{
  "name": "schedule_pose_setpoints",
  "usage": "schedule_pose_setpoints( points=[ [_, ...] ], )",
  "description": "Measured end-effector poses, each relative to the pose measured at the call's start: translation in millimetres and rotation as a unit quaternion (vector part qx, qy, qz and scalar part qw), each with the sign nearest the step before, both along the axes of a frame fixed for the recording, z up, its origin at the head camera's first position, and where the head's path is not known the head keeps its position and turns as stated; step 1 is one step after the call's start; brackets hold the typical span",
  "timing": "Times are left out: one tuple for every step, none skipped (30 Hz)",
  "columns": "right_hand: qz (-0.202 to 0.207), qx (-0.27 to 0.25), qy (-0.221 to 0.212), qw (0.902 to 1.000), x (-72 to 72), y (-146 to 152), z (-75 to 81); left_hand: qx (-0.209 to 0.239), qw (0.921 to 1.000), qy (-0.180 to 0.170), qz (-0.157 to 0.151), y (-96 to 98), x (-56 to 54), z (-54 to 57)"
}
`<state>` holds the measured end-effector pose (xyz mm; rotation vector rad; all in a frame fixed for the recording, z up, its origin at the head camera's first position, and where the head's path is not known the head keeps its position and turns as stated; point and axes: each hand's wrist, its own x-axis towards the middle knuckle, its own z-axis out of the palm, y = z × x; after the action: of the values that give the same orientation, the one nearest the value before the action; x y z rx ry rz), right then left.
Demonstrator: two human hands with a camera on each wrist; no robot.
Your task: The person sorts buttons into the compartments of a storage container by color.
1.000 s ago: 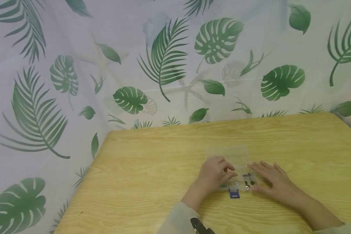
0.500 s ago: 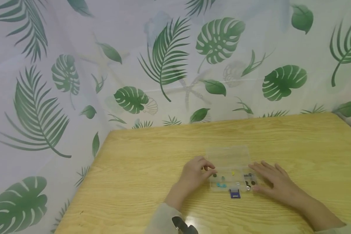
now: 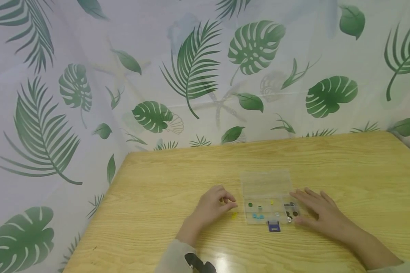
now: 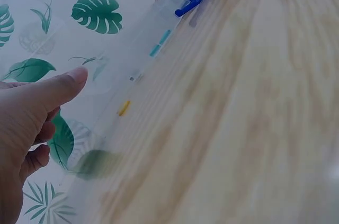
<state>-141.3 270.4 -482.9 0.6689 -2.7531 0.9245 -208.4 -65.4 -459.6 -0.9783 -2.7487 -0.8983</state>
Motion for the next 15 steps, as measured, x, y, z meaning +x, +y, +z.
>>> schedule_pose_setpoints(
  points=[
    [0.0,0.0,0.0,1.0,0.0,0.0,-0.2,-0.002,0.9999,-0.01,-0.003,-1.9,0.0,-0.3],
    [0.0,0.001,0.0,1.0,-0.1,0.2,-0.5,-0.005,0.9998,-0.018,-0.009,-3.6,0.1,-0.4],
    [0.0,0.001,0.0,1.0,-0.1,0.3,-0.9,-0.006,0.9995,-0.027,-0.016,-5.2,0.5,-0.3],
    [0.0,0.002,0.0,1.0,-0.2,0.4,-1.3,-0.01,0.9991,-0.036,-0.023,-6.7,0.9,-0.5],
    [0.0,0.002,0.001,1.0,-0.4,0.5,-1.6,-0.013,0.9985,-0.045,-0.028,-8.0,1.5,-0.5],
    [0.0,0.002,0.001,1.0,-0.5,0.5,-1.9,-0.018,0.9978,-0.054,-0.033,-9.2,2.0,-0.5],
    [0.0,0.002,0.001,1.0,-0.5,0.5,-2.2,-0.022,0.9971,-0.062,-0.038,-10.4,2.6,-0.5],
    [0.0,0.002,0.002,1.0,-0.6,0.4,-2.3,-0.028,0.9964,-0.069,-0.04,-11.4,2.8,-0.9],
    [0.001,0.001,0.002,1.0,-0.7,0.2,-2.5,-0.033,0.9958,-0.075,-0.041,-12.2,3.3,-1.3],
    [0.002,0.0,0.001,1.0,-0.6,0.3,-2.5,-0.039,0.9953,-0.078,-0.042,-12.7,3.5,-1.5],
    [0.003,0.0,0.002,1.0,-0.5,0.4,-2.5,-0.042,0.9948,-0.083,-0.041,-13.1,4.0,-1.6],
    [0.003,-0.001,0.002,1.0,-0.5,0.5,-2.5,-0.045,0.9945,-0.086,-0.041,-13.4,4.4,-1.4],
    [0.003,-0.001,0.003,1.0,-0.5,0.6,-2.5,-0.046,0.9943,-0.087,-0.04,-13.5,5.1,-0.9],
    [0.003,-0.001,0.003,1.0,-0.4,0.8,-2.5,-0.047,0.9942,-0.087,-0.04,-13.3,5.3,-0.8],
    [0.002,0.0,0.004,1.0,-0.4,1.1,-2.6,-0.048,0.9942,-0.088,-0.039,-13.1,5.8,-0.5]
  ],
)
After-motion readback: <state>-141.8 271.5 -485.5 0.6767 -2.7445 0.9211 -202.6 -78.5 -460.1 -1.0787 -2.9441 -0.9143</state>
